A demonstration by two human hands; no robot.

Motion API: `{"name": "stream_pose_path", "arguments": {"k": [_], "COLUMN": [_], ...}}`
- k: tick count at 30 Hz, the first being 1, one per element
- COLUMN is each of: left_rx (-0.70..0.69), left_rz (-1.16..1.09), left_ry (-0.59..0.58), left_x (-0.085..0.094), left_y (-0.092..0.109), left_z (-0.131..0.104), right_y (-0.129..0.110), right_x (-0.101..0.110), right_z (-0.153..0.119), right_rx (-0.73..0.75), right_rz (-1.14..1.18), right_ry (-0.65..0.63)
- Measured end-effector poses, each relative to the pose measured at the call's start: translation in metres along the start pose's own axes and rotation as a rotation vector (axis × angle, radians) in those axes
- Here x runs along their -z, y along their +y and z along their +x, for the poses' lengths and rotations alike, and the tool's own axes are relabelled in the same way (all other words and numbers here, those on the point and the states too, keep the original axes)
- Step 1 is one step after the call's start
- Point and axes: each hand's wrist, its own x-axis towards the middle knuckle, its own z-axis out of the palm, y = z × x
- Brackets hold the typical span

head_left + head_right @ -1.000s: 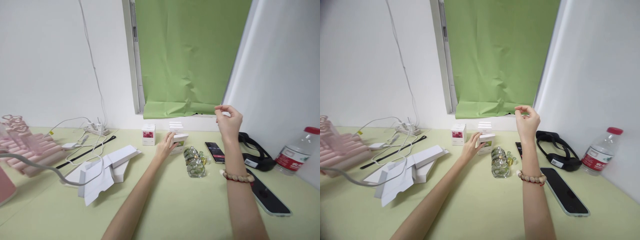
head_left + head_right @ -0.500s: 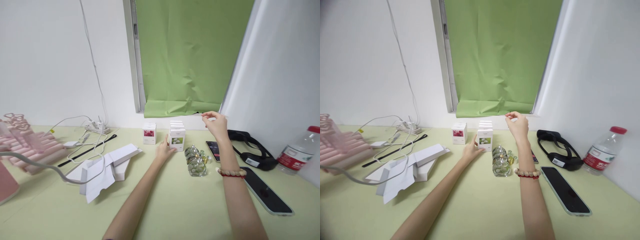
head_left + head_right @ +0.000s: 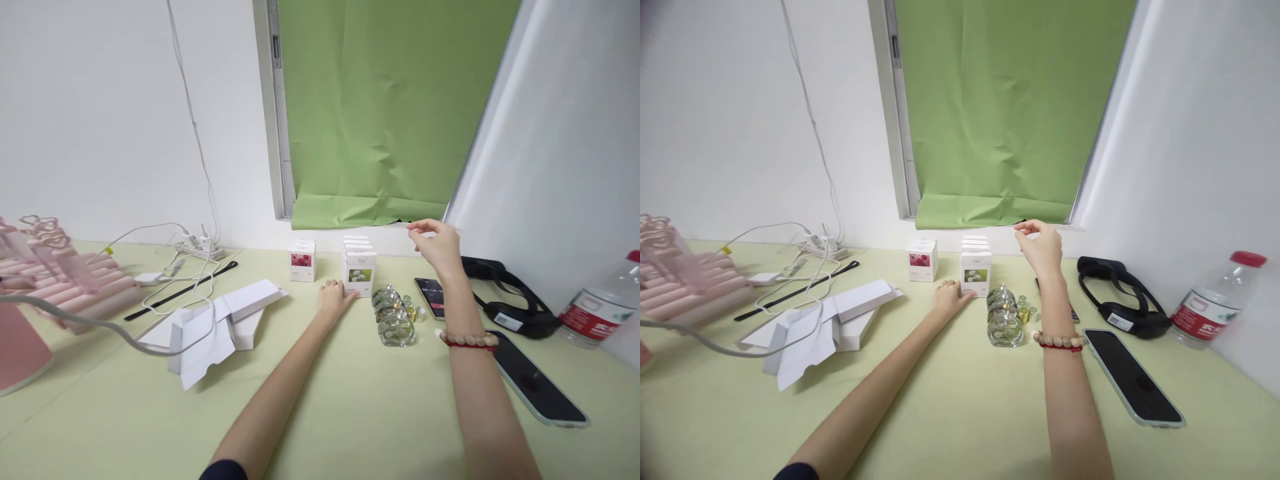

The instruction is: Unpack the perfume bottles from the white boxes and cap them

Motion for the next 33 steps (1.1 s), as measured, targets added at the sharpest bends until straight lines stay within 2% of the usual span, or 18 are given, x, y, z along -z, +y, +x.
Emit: {"name": "stream_pose_path", "arguments": {"k": [5,12,17,25,33], "left_rx": [-0.021,-0.006,-0.024,-0.052,-0.066], "left_rz": [0.018,0.005,-0.027,-0.060,-0.075], "left_ry": [0.027,0.046,0.070,0.104,0.094], "left_x": [-0.001,-0.007,-0.010,-0.010,-0.010], "left_y": [0.003,0.002,0.001,0.002,0.001], "left_z": [-0.001,0.000,0.000,-0.001,-0.001], "right_y": [0.007,0.028,0.039,0.046,0.051], "right_x": [-0.006,-0.043,-0.067,-0.079,-0.084], "right_z": [0.003,-0.004,-0.016,-0.020,-0.020], "right_rx": [-0.059,-0.290,-0.312,-0.277,-0.227], "right_rz": [0.007,-0.007,0.049,0.281,0.284], "right_ry": [-0.095,-0.459,-0.643,-0.764,-0.782]}}
